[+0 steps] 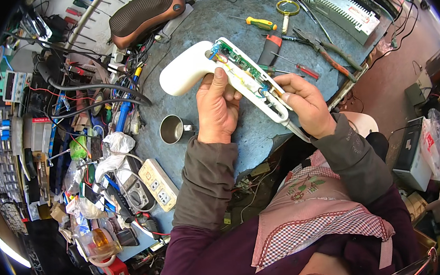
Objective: The person reassembles a white handheld appliance by aligning its internal circuit board and snapping the casing together. They then use a small blade to pry and adjust the seam along the handle. Finally, they handle a white basin-like component, turning it over to inspect its underside.
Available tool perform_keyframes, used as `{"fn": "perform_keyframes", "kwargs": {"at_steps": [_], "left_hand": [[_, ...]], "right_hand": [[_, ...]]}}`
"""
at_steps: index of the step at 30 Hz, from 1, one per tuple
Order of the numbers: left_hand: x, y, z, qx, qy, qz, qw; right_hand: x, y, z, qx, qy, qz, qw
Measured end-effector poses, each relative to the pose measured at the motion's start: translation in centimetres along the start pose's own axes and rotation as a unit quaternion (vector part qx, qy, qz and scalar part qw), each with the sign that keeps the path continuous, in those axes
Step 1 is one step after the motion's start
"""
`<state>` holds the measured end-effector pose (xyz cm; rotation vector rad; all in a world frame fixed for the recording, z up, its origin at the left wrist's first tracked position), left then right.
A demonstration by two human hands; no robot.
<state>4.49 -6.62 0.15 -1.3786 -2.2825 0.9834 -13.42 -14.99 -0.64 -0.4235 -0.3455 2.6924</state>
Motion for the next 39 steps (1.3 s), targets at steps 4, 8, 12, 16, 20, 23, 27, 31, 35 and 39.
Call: {"fn": "perform_keyframes", "kwargs": {"at_steps": [4,8,12,16,20,23,27,31,35,39], "left_hand": [[0.2,-0.3,-0.5,-0.023,-0.006,-0.013,1.000],[0.2,0.0,-0.8,-0.033,-0.018,-0.012,0.999],[0.2,0.0,-0.8,-0.044,-0.020,-0.012,0.999],[0.4,-0.2,-1.0,-0.050,-0.025,-0.015,0.998],[0.4,-0.3,-1.0,-0.047,-0.023,-0.014,0.999],[0.4,-0.1,-1.0,-0.045,-0.023,-0.009,0.999],[0.5,-0.1,-1.0,-0.049,-0.020,-0.022,0.998],[0.6,-0.1,-1.1,-0.051,-0.019,-0.024,0.998],[0.5,0.0,-1.0,-0.053,-0.019,-0.025,0.998],[0.5,0.1,-1.0,-0.054,-0.018,-0.022,0.998]], "right_hand": [[-0.1,-0.2,0.4,-0.018,0.002,0.000,1.000],[-0.2,-0.5,0.3,-0.035,0.002,0.004,0.999],[-0.1,-0.2,0.1,-0.030,-0.004,0.007,1.000],[0.0,-0.4,0.3,-0.035,0.004,0.011,0.999],[0.0,-0.4,0.4,-0.037,0.008,0.013,0.999],[0.0,-0.5,0.5,-0.039,0.009,0.017,0.999],[0.1,-0.4,0.4,-0.043,0.008,0.022,0.999],[0.1,-0.4,0.5,-0.042,0.006,0.023,0.999],[0.1,-0.5,0.4,-0.046,0.006,0.025,0.999],[0.1,-0.5,0.5,-0.042,0.005,0.026,0.999]]}}
Point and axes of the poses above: each hand's wrist, its own x-axis away from the middle knuckle, its own y-axis out of the back of the hand, z = x × y, the point moved 8 cm from there along -x, towards the middle knuckle, and after that the axes turned 6 degrees about z, right-handed, at the moved point
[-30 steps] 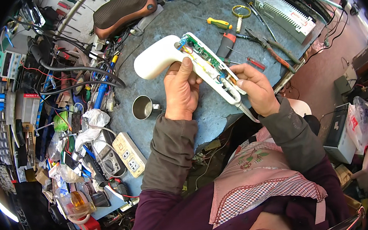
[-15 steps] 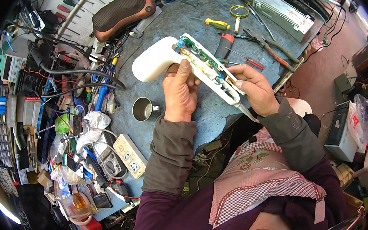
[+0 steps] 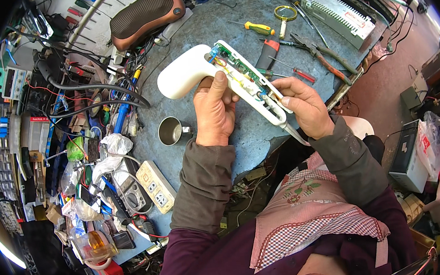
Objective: The person reassembles a white handheld appliance by aligning its internal circuit board and snapping the casing together. They then use a small blade to pry and adjust the seam along the handle. Finally, they handle a white basin-like component, turning it over to inspect its underside.
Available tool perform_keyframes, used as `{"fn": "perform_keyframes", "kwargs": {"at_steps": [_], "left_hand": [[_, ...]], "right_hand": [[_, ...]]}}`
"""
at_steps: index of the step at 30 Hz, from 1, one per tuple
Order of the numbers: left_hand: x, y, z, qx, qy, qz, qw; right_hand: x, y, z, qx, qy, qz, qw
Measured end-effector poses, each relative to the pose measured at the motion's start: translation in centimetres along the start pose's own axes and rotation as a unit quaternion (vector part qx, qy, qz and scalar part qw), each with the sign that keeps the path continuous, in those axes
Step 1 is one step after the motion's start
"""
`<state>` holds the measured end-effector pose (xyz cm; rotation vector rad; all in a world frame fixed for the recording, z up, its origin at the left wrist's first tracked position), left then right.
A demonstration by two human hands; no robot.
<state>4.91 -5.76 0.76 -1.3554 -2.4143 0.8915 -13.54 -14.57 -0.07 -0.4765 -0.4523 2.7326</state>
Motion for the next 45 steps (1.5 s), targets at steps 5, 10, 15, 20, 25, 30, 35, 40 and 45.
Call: {"fn": "perform_keyframes", "kwargs": {"at_steps": [5,10,15,20,25,30,35,40,45], "left_hand": [[0.06,-0.20,-0.08,-0.006,0.002,-0.006,1.000],[0.04,-0.37,-0.14,-0.007,0.003,-0.005,1.000],[0.01,-0.07,-0.03,-0.008,0.003,-0.006,1.000],[0.01,-0.26,-0.07,-0.010,0.003,-0.009,1.000],[0.09,-0.38,-0.17,-0.012,0.004,-0.010,1.000],[0.12,-0.31,-0.14,-0.004,-0.001,0.000,1.000],[0.05,-0.13,-0.04,0.006,-0.002,0.001,1.000],[0.17,-0.28,-0.15,-0.007,-0.001,0.000,1.000],[0.26,-0.98,-0.42,-0.009,-0.001,-0.005,1.000]], "right_hand": [[0.06,0.11,-0.02,0.005,-0.002,-0.001,1.000],[0.05,0.15,-0.11,0.002,0.000,-0.004,1.000],[0.06,0.06,-0.16,-0.005,0.007,-0.001,1.000],[0.11,0.04,-0.12,-0.007,0.012,0.001,1.000],[0.13,-0.07,-0.02,-0.010,0.014,0.006,1.000],[0.14,-0.16,0.10,-0.008,0.016,0.005,1.000],[0.17,-0.05,0.01,-0.009,0.015,0.002,1.000],[0.17,-0.08,0.03,-0.007,0.016,0.001,1.000],[0.25,-0.09,0.03,-0.016,0.011,0.006,1.000]]}}
Point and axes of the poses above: each hand's wrist, its own x-axis away from the middle knuckle, its own y-axis out of the back of the hand, z = x × y, the point moved 8 cm from there along -x, towards the middle knuckle, and after that the axes turned 6 degrees about z, right-handed, at the moved point
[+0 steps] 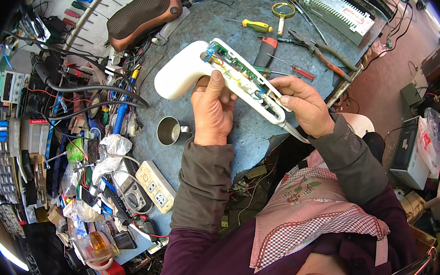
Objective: The person reassembles a white handheld appliance by aligning its internal circuit board and snapping the casing together. They then use a small blade to pry and adjust the seam along the handle. Finally, they handle a white basin-like component, turning it over to inspect its underside.
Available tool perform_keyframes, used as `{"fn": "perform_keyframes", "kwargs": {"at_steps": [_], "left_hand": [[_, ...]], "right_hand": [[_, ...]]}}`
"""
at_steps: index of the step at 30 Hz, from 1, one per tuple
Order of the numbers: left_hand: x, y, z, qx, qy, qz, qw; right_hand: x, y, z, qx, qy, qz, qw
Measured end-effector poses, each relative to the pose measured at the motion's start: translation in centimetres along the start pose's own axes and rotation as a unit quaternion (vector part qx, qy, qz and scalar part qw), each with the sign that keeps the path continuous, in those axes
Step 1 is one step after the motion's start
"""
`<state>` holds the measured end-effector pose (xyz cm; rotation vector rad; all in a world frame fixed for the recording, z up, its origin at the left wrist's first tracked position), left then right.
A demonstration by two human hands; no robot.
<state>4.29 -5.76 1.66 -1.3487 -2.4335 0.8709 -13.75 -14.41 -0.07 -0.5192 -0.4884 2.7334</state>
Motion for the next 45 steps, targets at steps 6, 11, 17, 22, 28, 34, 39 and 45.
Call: {"fn": "perform_keyframes", "kwargs": {"at_steps": [6,11,17,22,28,34,39,45], "left_hand": [[0.2,-0.2,-0.2,0.010,-0.002,0.010,1.000],[0.0,0.0,0.0,0.025,-0.003,0.015,1.000],[-0.1,0.1,0.1,0.011,0.004,-0.003,1.000],[-0.2,0.6,0.1,-0.014,-0.008,0.010,1.000],[0.1,0.4,-0.1,-0.047,-0.030,-0.003,0.998],[0.5,-1.2,-0.4,-0.058,-0.023,-0.051,0.997],[0.0,0.0,0.2,-0.055,-0.023,-0.008,0.998],[0.0,-0.1,0.6,-0.014,-0.012,-0.007,1.000]], "right_hand": [[0.0,0.0,0.0,0.000,-0.003,0.002,1.000],[0.0,0.2,-0.3,-0.001,-0.003,0.004,1.000],[0.0,0.2,-0.2,0.002,-0.008,0.003,1.000],[-0.1,0.2,-0.1,-0.001,-0.006,0.003,1.000],[-0.5,0.3,0.0,0.009,-0.009,-0.008,1.000],[-0.6,0.4,-0.1,0.021,-0.016,-0.017,0.999],[-0.6,0.6,-0.1,0.041,-0.018,-0.017,0.999],[-0.7,0.6,-0.2,0.051,-0.025,-0.023,0.998]]}}
Point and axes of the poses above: each hand's wrist, its own x-axis away from the middle knuckle, its own y-axis out of the back of the hand, z = x × y, the point moved 8 cm from there along -x, towards the middle knuckle, and after that the axes turned 6 degrees about z, right-handed, at the moved point
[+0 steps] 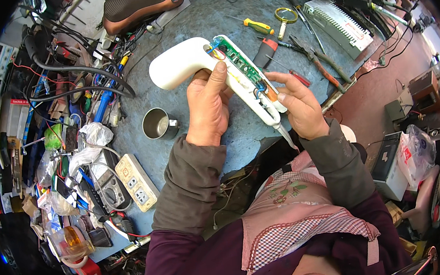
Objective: The person reassembles a white handheld appliance by aligning its internal circuit board and snapping the casing together. They then use a small blade to pry and adjust the seam along the handle. Finally, they handle a white basin-like component, turning it over to inspect its underside.
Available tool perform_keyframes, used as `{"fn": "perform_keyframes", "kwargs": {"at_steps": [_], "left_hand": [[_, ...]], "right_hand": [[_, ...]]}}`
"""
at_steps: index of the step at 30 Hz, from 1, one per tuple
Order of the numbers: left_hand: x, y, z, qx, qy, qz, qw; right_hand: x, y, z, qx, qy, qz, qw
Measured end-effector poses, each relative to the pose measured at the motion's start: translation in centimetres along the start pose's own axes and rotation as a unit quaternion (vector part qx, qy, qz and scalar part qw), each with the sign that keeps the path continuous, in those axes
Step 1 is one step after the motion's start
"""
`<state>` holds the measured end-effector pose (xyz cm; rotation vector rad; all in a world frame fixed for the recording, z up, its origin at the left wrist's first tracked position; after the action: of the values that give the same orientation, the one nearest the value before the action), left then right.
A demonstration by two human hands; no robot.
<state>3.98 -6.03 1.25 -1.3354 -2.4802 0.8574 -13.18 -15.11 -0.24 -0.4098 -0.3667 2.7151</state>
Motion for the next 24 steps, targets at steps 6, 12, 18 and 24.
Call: {"fn": "perform_keyframes", "kwargs": {"at_steps": [6,12,18,24], "left_hand": [[0.25,0.03,-0.13,0.013,0.007,0.000,1.000],[0.20,-0.06,-0.05,0.017,0.018,0.008,1.000],[0.33,-0.19,-0.22,0.019,0.011,0.016,1.000],[0.34,-0.37,-0.44,0.015,0.003,0.020,1.000]], "right_hand": [[-0.07,-0.17,0.04,0.001,-0.004,0.010,1.000],[0.05,-0.18,0.03,-0.012,-0.005,0.008,1.000],[0.03,-0.15,-0.14,-0.024,-0.005,0.006,1.000],[0.00,-0.16,-0.06,-0.033,-0.006,0.004,0.999]]}}
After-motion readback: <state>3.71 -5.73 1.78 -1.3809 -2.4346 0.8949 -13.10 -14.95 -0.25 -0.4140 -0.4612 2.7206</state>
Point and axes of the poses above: each hand's wrist, its own x-axis away from the middle knuckle, its own y-axis out of the back of the hand, z = x × y, the point moved 8 cm from there along -x, towards the middle knuckle, and after that the axes turned 6 degrees about z, right-handed, at the moved point
